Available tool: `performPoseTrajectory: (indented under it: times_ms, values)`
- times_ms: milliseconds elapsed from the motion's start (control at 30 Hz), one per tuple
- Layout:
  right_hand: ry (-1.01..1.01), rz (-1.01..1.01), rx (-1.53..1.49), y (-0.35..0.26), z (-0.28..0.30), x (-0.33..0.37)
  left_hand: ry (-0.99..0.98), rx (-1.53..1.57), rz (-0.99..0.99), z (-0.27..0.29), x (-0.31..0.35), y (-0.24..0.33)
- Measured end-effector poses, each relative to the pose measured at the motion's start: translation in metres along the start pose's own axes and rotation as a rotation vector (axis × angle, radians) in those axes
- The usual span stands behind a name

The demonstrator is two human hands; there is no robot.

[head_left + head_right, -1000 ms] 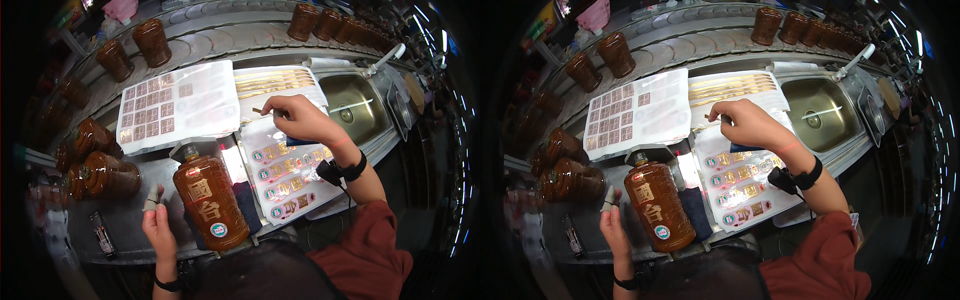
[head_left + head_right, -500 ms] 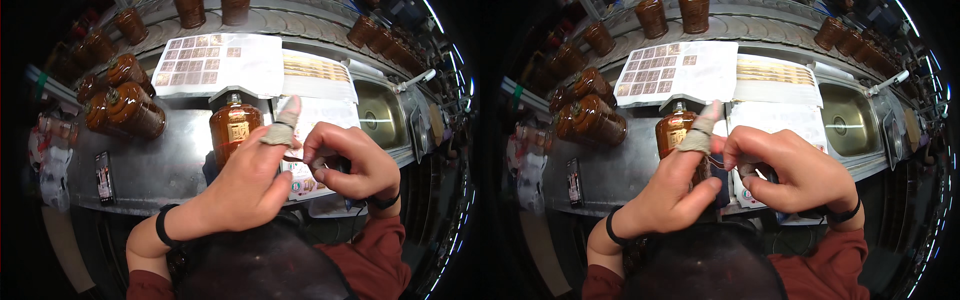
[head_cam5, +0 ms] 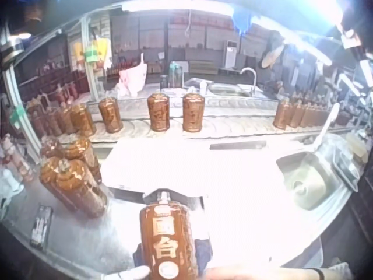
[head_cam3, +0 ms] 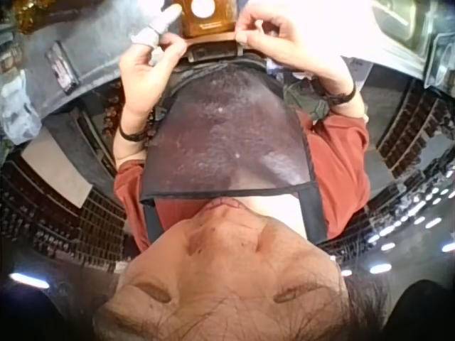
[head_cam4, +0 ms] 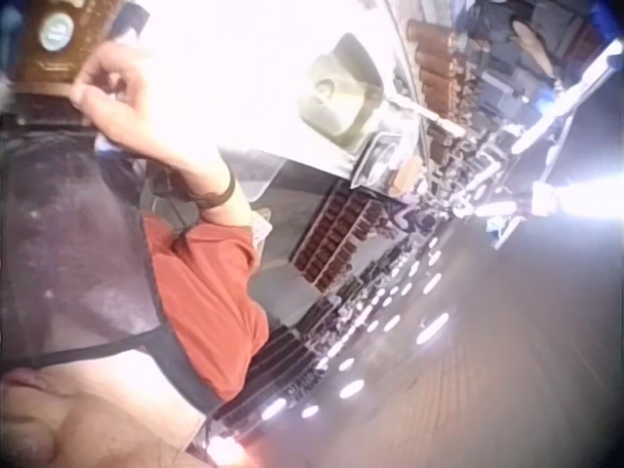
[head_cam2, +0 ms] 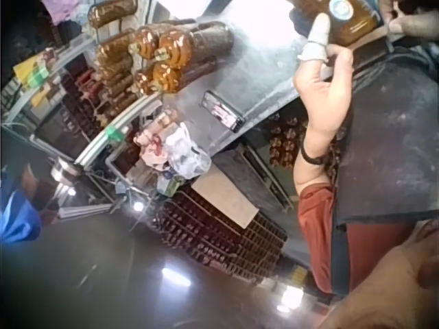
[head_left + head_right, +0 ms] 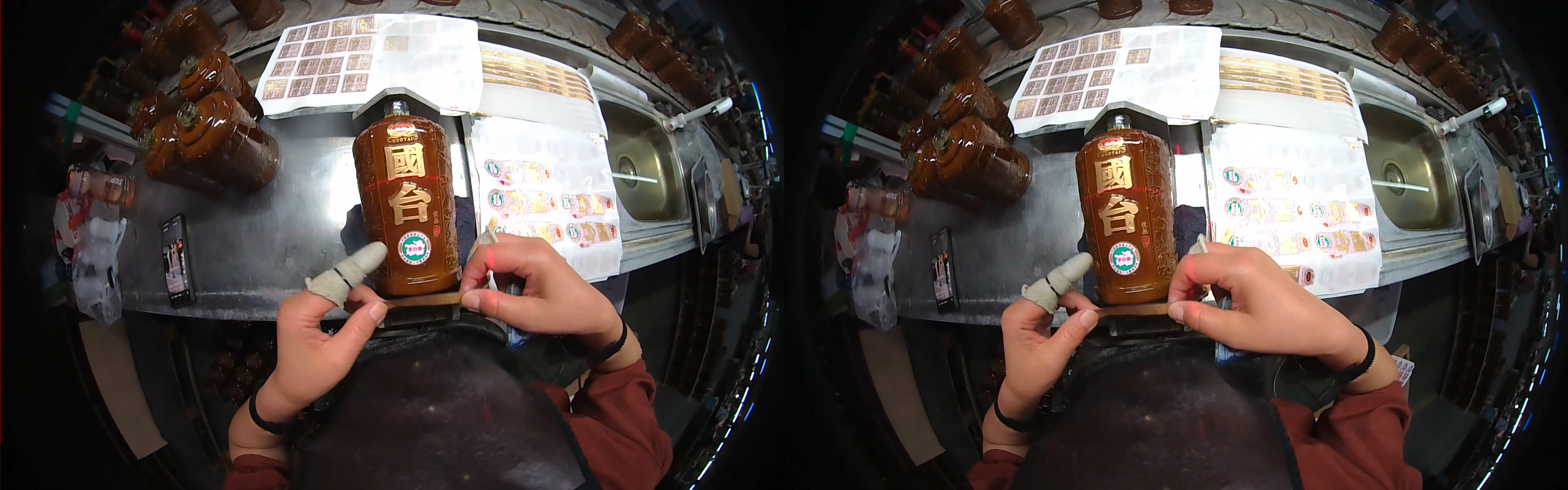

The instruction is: Applying labels and decorative ribbons to brown ceramic liquor bottles on a production line.

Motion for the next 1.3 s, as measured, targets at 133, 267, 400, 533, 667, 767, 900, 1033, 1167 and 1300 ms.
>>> performPoseTrajectory:
  times_ms: [133, 267, 400, 533, 667, 767, 900, 1033, 1167, 1300]
  values:
    - [0.138, -0.050, 0.010, 0.009, -0.009, -0.002, 0.088, 0.058, -0.018, 0.001, -0.001, -0.014]
    - [0.180, -0.090, -0.008, 0.010, -0.015, -0.001, 0.109, 0.074, -0.006, 0.001, -0.002, -0.026]
    - [0.222, -0.110, -0.016, 0.011, -0.017, 0.000, 0.108, 0.135, 0.025, 0.003, -0.003, -0.031]
    - [0.241, -0.138, 0.027, 0.013, -0.017, 0.000, 0.086, 0.133, 0.028, 0.002, -0.005, -0.032]
    - [0.249, -0.145, 0.020, 0.012, -0.018, -0.001, 0.092, 0.062, 0.037, 0.005, -0.005, -0.034]
    - [0.256, -0.162, 0.025, 0.014, -0.018, -0.001, 0.113, -0.075, 0.039, 0.008, -0.007, -0.041]
    - [0.299, -0.245, -0.075, 0.021, -0.019, 0.002, 0.121, -0.107, -0.072, 0.008, -0.012, -0.045]
    - [0.425, -0.153, -0.240, 0.035, -0.025, 0.002, 0.047, 0.002, -0.124, 0.000, -0.019, -0.053]
    - [0.464, -0.216, -0.133, 0.031, -0.038, -0.001, -0.010, 0.104, -0.120, -0.009, -0.024, -0.053]
    - [0.474, -0.224, -0.108, 0.033, -0.041, -0.003, -0.021, 0.065, -0.131, -0.011, -0.026, -0.054]
Point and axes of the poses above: each hand's wrist, its own x-axis away from the middle knuckle, its own z-axis out of the back of the hand, y = z × x, the point moved 3 cm from there along -x, towards the middle knuckle, and after that the axes turned 3 degrees about -x, right-handed, at the moved point
